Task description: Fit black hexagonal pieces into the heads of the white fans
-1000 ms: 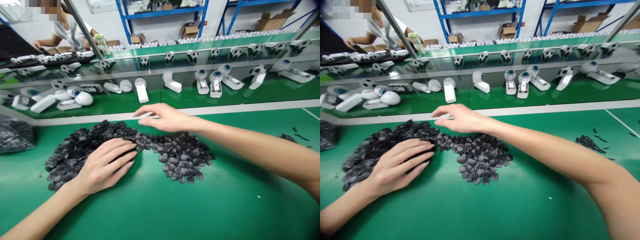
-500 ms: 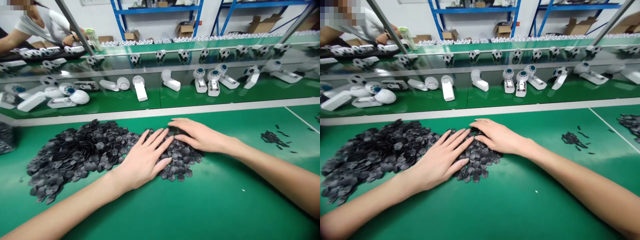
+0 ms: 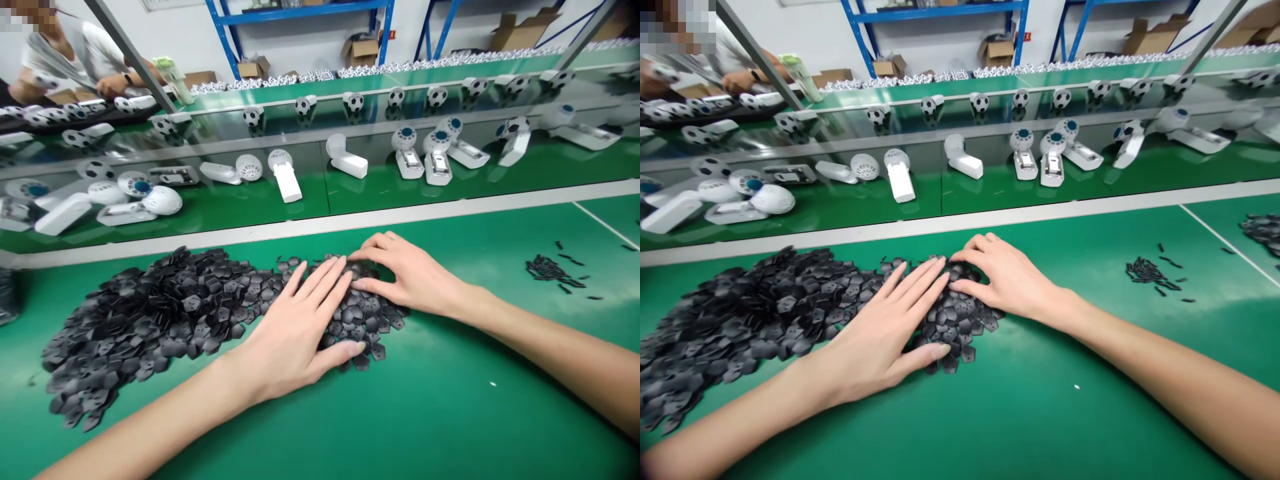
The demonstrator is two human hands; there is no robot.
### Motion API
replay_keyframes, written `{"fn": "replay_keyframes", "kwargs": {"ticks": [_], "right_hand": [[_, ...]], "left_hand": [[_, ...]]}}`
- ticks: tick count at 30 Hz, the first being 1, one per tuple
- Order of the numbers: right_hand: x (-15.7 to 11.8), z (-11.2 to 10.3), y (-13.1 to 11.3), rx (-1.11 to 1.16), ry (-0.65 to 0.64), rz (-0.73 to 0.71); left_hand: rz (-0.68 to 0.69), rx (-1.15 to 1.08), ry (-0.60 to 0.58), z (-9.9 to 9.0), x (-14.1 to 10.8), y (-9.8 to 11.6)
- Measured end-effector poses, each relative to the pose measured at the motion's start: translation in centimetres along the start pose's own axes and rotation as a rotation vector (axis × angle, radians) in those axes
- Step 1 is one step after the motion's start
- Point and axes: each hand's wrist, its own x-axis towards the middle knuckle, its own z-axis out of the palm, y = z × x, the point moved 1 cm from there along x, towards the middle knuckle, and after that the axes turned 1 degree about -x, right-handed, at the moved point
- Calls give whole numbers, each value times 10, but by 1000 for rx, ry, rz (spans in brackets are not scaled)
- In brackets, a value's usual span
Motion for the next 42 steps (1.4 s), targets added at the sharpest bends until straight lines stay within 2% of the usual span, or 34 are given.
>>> {"fn": "replay_keyframes", "kwargs": {"ticks": [4,6,10,14,20,24,28,32,34,36,38,40,42], "right_hand": [[5,3,9,84,34,48],[7,2,10,164,49,76],[9,0,8,310,45,146],[11,-1,7,339,43,199],[14,-2,13,353,54,290],[15,-3,19,412,97,328],[17,0,24,545,94,370],[17,6,25,611,198,367],[17,8,24,620,244,363],[18,9,22,634,268,359],[19,9,22,656,287,363],[21,10,23,681,303,376],[22,11,25,703,316,393]], "left_hand": [[-88,-31,-50,4,15,-5],[-101,-6,-65,5,10,-8],[-37,49,-84,2,-8,-6],[-55,59,-83,1,-14,-7],[-157,42,-106,0,-4,-18],[-103,-2,-105,-1,-3,-20],[-65,-34,-83,-1,-6,-16],[-104,-59,7,-15,-7,-18],[-159,-85,115,-29,2,-29],[-263,-145,189,-45,22,-50],[-434,-256,207,-57,52,-79],[-685,-455,245,-64,90,-110],[-796,-498,286,-65,131,-136]]}}
